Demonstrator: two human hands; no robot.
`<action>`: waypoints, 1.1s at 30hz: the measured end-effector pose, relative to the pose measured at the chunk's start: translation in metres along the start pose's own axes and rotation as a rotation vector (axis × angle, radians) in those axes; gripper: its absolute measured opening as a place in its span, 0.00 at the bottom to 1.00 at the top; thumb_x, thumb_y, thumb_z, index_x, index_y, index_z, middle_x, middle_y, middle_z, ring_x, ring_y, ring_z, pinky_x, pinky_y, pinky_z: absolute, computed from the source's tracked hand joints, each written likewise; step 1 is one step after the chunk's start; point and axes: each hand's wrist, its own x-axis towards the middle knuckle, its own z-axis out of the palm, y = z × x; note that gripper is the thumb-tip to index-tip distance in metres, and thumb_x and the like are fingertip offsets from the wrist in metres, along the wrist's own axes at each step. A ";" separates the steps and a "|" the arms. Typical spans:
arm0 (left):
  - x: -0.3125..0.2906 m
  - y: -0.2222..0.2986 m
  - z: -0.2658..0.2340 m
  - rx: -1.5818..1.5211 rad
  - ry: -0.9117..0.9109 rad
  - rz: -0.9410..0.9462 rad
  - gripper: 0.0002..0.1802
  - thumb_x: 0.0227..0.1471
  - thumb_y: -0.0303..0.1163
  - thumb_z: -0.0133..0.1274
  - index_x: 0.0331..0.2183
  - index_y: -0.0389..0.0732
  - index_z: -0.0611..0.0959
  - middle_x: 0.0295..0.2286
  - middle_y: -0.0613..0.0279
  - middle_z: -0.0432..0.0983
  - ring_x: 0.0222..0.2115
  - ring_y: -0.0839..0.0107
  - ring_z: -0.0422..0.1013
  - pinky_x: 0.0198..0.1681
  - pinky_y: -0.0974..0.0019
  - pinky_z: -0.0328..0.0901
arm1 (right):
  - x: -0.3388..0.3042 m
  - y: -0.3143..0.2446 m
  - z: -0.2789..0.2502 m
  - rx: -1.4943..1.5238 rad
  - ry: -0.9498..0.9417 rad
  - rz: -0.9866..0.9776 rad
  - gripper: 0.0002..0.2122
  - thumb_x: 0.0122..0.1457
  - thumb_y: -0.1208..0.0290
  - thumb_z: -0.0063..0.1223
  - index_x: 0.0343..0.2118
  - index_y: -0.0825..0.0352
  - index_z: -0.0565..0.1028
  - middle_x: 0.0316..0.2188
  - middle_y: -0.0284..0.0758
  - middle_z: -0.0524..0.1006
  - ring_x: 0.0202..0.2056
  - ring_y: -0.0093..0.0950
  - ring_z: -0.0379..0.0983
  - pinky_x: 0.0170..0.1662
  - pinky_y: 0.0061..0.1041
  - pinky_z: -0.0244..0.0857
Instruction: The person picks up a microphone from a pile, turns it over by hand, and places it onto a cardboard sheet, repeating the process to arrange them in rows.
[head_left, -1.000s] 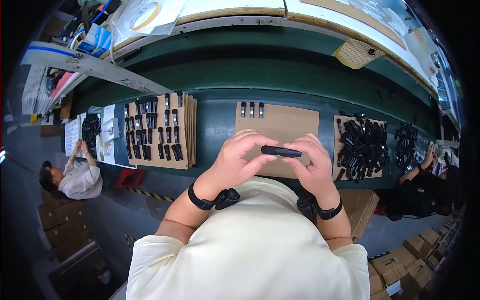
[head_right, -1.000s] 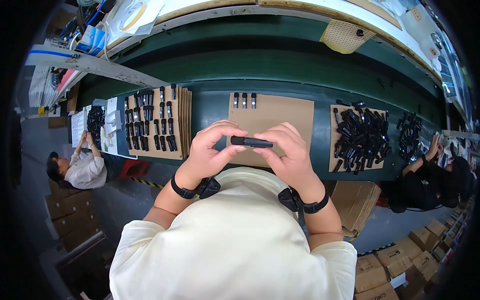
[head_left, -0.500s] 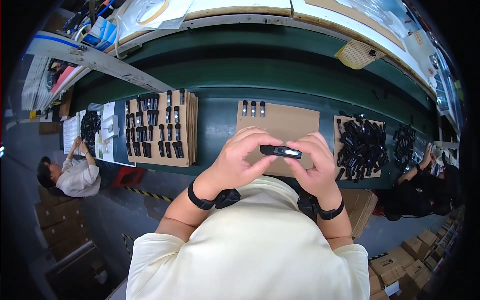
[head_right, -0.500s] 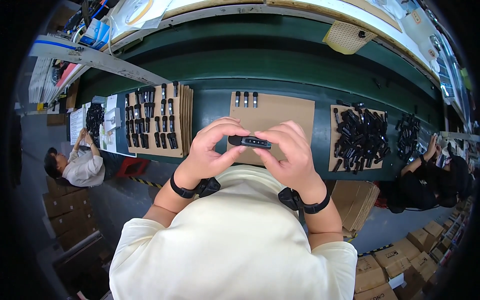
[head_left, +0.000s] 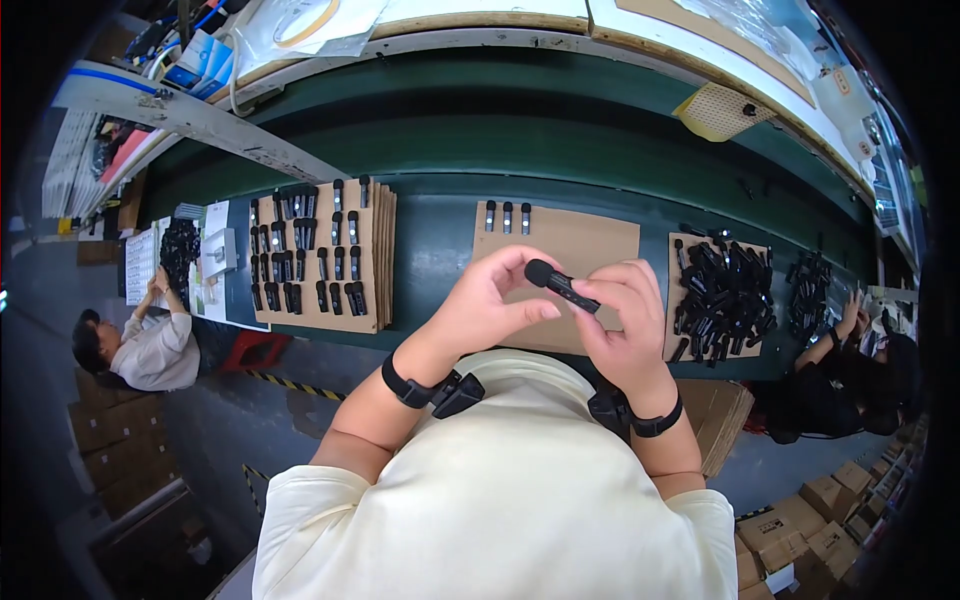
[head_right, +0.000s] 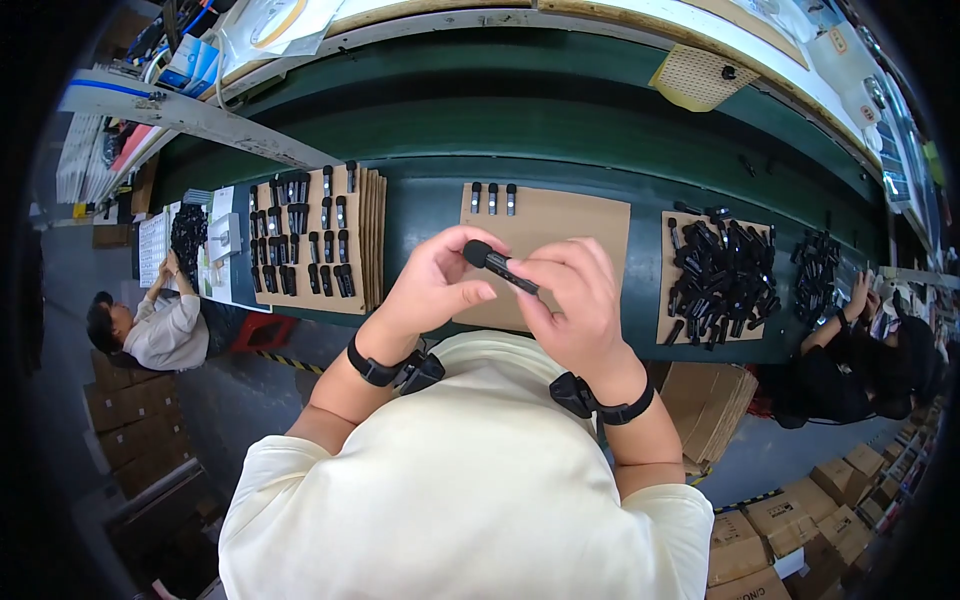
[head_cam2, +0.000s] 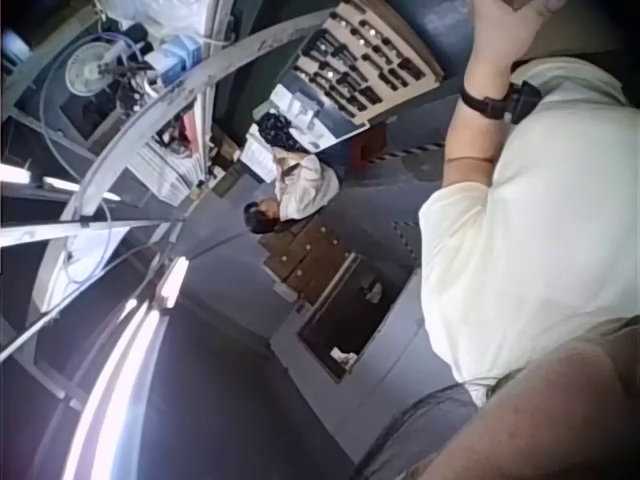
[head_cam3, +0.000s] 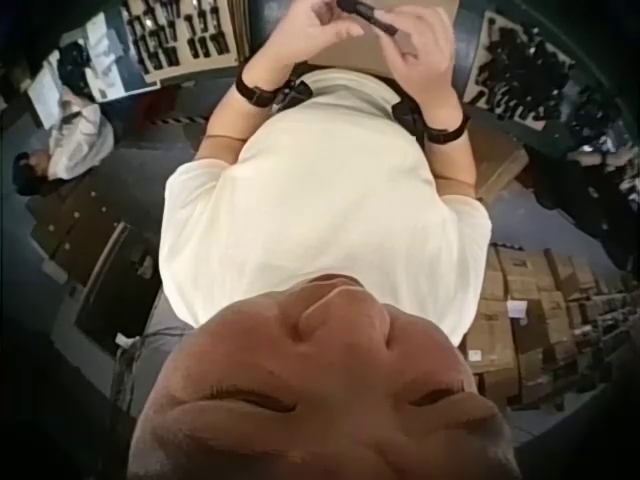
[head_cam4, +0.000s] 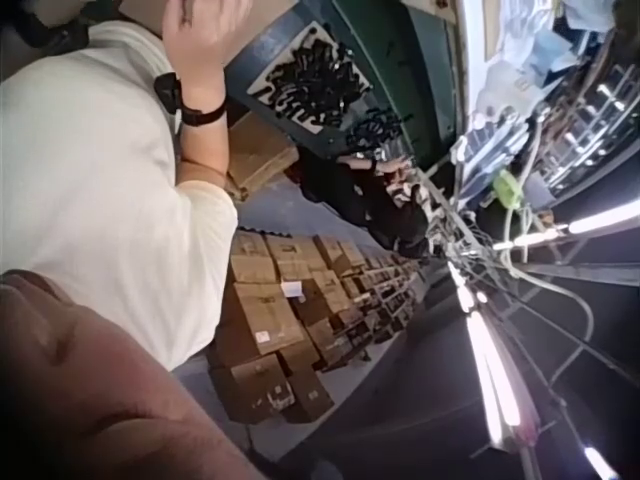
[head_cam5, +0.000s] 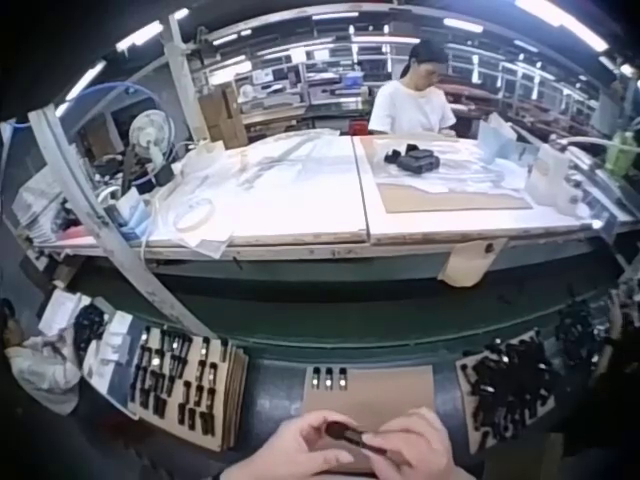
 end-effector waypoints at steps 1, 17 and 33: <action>0.002 -0.007 -0.004 -0.206 -0.051 -0.101 0.22 0.47 0.27 0.62 0.45 0.35 0.76 0.37 0.60 0.75 0.39 0.68 0.73 0.49 0.63 0.66 | 0.000 0.002 0.002 -0.076 -0.027 -0.047 0.16 0.42 0.83 0.63 0.37 0.66 0.76 0.31 0.37 0.76 0.31 0.33 0.69 0.35 0.28 0.62; 0.032 -0.066 -0.029 -0.357 -0.106 -0.363 0.39 0.54 0.23 0.54 0.61 0.35 0.53 0.36 0.57 0.77 0.39 0.68 0.74 0.46 0.67 0.66 | -0.003 0.080 0.031 0.560 -0.299 0.812 0.11 0.58 0.77 0.53 0.44 0.69 0.74 0.35 0.31 0.75 0.34 0.21 0.71 0.40 0.22 0.66; 0.025 -0.227 -0.077 0.411 -0.127 -0.687 0.19 0.54 0.30 0.56 0.47 0.34 0.73 0.37 0.56 0.77 0.38 0.70 0.73 0.42 0.68 0.67 | -0.051 0.270 0.122 -0.008 -0.491 0.880 0.10 0.52 0.72 0.59 0.37 0.67 0.74 0.31 0.38 0.79 0.33 0.32 0.76 0.37 0.29 0.70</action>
